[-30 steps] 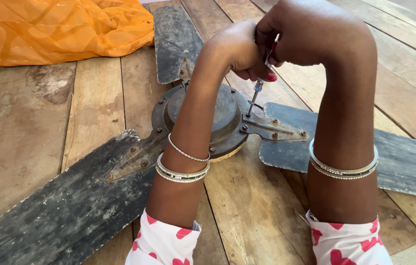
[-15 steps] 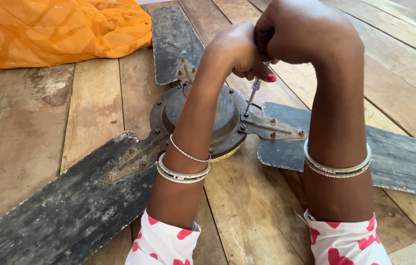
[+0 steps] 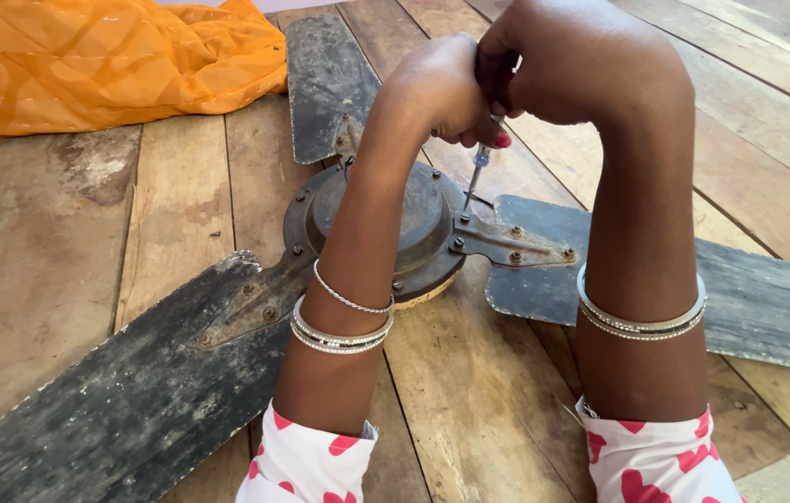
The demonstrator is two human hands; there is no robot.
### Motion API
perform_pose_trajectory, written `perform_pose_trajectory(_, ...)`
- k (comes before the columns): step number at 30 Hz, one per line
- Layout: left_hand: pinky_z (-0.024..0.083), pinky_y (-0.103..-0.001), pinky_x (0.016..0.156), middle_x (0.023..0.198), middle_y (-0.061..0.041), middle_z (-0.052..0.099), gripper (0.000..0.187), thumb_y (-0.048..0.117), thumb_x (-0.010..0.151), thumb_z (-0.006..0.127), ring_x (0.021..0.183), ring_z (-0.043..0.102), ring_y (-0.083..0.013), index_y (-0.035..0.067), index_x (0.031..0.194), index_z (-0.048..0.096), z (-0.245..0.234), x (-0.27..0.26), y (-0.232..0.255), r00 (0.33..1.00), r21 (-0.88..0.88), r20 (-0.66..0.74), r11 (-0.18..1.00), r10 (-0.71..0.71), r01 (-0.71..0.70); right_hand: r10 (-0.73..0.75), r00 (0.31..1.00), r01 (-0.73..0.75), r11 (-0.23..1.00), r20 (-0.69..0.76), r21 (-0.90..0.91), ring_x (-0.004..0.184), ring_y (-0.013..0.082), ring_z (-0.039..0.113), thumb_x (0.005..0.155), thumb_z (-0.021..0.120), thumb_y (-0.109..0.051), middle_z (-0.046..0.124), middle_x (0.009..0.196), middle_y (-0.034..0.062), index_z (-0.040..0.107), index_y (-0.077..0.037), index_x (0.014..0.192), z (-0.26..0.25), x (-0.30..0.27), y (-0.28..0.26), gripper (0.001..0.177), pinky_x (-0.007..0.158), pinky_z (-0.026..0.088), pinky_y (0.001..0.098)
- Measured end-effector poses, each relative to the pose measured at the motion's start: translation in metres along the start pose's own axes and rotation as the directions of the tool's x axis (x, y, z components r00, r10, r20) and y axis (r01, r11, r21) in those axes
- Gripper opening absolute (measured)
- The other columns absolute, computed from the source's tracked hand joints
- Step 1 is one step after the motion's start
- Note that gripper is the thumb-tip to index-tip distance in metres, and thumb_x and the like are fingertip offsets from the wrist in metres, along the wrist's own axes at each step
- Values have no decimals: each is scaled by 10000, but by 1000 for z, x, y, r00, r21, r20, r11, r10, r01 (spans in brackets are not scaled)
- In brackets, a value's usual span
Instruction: The person uses a screwdriver to tighten screws on the central hub of a ceiling fan lying on a wooden floor. They work on multiple screws around the hub, rotating the fan slightly to access different fasteners.
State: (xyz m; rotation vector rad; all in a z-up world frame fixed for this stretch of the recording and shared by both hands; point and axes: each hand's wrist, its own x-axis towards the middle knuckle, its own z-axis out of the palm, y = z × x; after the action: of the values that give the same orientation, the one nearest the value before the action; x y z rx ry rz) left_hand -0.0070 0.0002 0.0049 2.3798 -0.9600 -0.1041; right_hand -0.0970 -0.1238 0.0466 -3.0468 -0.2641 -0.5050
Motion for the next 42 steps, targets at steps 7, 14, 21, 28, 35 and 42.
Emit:
perform_pose_trajectory(7, 584, -333, 679, 804, -51, 783, 320, 208, 651, 905, 737, 744, -150, 137, 938, 782, -12, -14, 3, 946, -24, -312, 995, 86, -98, -35, 985, 54, 992, -168, 111, 640, 225, 690, 872, 736, -65, 734, 798, 136, 766, -53, 957, 1, 3, -3, 91, 565, 524, 385)
perform_pose_trajectory(14, 605, -334, 681, 896, -87, 786, 332, 71, 732, 787, 801, 787, -177, 69, 1056, 717, -44, -54, -2, 898, -95, -424, 981, 114, -169, -67, 942, 249, 795, -328, 553, 711, 137, 727, 1001, 745, -109, 729, 837, 83, 706, 1, 1032, -8, -1, -28, 121, 609, 574, 276)
perform_pose_trajectory(21, 594, -333, 670, 876, -60, 784, 442, 58, 677, 821, 812, 785, -148, 91, 1093, 675, -58, -62, -3, 965, -219, -255, 968, 62, -120, -134, 960, 263, 731, -246, 629, 743, 110, 722, 933, 712, -81, 713, 852, 54, 663, 21, 1032, -15, -2, -39, 150, 654, 600, 254)
perform_pose_trajectory(28, 596, -343, 667, 808, -83, 772, 203, 81, 749, 768, 770, 779, -172, 47, 946, 738, -55, -67, 0, 942, -2, -331, 998, 54, -57, -155, 971, 233, 774, -180, 589, 742, 123, 741, 989, 709, -74, 750, 842, 90, 717, 32, 1036, -9, 1, -39, 116, 656, 600, 265)
perform_pose_trajectory(35, 631, -352, 673, 862, -97, 804, 238, 43, 699, 741, 792, 813, -193, 52, 936, 717, -66, -91, -30, 960, -88, -280, 996, -14, -11, -154, 959, 256, 829, -238, 497, 686, 157, 729, 954, 721, -62, 739, 803, 114, 727, 28, 1020, 5, 3, -77, 112, 624, 579, 298)
perform_pose_trajectory(42, 547, -434, 833, 1045, -205, 736, 464, 192, 735, 874, 1024, 698, -373, 19, 1091, 633, -64, -134, -77, 913, 136, -390, 988, 118, -70, -306, 857, 443, 848, -414, 291, 737, 257, 743, 872, 787, -74, 765, 863, 155, 782, -23, 1009, 31, 10, -118, 146, 707, 573, 372)
